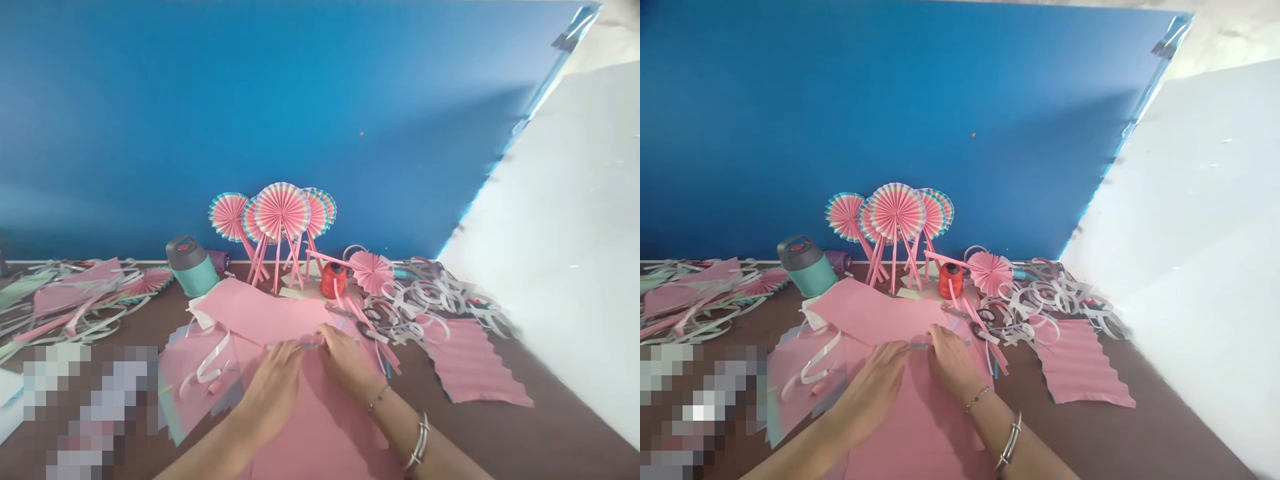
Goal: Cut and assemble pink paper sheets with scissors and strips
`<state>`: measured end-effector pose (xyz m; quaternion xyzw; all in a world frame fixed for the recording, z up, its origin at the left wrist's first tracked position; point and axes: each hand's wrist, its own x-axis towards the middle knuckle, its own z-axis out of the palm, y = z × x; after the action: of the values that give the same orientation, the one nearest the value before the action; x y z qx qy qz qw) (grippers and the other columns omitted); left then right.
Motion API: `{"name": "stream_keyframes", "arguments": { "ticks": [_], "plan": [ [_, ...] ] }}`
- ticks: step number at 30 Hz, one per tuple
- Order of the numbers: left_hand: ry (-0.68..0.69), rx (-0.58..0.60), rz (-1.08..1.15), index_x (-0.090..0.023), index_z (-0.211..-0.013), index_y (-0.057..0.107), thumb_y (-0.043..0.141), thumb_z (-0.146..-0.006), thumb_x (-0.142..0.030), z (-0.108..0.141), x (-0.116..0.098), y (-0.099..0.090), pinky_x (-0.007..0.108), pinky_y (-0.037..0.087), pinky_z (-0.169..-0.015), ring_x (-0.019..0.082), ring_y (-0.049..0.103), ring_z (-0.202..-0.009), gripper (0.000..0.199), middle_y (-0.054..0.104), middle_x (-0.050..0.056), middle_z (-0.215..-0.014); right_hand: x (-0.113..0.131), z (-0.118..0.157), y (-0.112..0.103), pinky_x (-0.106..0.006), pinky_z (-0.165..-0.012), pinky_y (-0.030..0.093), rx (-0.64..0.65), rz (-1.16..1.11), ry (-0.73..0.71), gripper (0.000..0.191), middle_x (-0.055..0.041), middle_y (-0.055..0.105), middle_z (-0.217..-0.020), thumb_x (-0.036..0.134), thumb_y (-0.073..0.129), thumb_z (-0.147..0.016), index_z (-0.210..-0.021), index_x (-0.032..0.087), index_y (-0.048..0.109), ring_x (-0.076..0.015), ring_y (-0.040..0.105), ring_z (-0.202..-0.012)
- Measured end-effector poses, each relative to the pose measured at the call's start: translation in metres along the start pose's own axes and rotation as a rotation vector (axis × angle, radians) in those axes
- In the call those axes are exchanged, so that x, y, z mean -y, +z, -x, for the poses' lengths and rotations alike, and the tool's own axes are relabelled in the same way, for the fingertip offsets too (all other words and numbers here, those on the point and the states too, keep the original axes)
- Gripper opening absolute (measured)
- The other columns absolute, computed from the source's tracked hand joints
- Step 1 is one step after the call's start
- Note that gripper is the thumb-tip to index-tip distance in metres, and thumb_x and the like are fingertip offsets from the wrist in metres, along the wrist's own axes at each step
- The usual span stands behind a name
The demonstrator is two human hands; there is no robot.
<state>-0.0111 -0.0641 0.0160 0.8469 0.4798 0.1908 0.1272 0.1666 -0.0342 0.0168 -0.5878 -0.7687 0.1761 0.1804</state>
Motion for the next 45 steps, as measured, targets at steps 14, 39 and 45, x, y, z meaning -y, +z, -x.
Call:
{"name": "stream_keyframes", "arguments": {
  "ticks": [14,39,45],
  "plan": [
    [-0.125,0.082,-0.255,-0.012,-0.112,0.056,0.036,-0.085,-0.011,-0.008,-0.027,0.030,0.043,0.043,-0.086,0.027,0.051,-0.101,0.033,0.057,0.012,-0.108,-0.022,-0.002,0.010,-0.025,-0.073,0.039,-0.084,-0.090,-0.004,0.036,-0.0033,0.062,-0.096,-0.001,0.046,-0.071,-0.099,0.021,0.056,-0.0167,0.057,-0.085],
    [-0.033,0.022,-0.328,-0.016,-0.102,0.063,0.036,-0.082,-0.002,-0.007,-0.011,0.020,0.041,0.046,-0.083,0.024,0.055,-0.095,0.036,0.062,0.010,-0.105,-0.077,-0.015,-0.044,-0.032,-0.073,0.045,-0.592,-0.312,0.173,0.022,-0.0081,0.068,-0.084,0.029,0.046,-0.078,-0.084,0.017,0.064,-0.0198,0.060,-0.076],
    [0.208,0.059,-0.187,-0.019,-0.127,0.050,0.032,-0.077,0.004,-0.009,-0.010,0.019,0.039,0.040,-0.094,0.021,0.049,-0.110,0.058,0.058,0.007,-0.121,-0.095,-0.010,-0.081,-0.025,-0.057,0.041,-0.416,-0.321,0.349,0.024,-0.0031,0.066,-0.070,0.033,0.049,-0.072,-0.074,0.016,0.066,-0.0159,0.057,-0.063]
  ]
}}
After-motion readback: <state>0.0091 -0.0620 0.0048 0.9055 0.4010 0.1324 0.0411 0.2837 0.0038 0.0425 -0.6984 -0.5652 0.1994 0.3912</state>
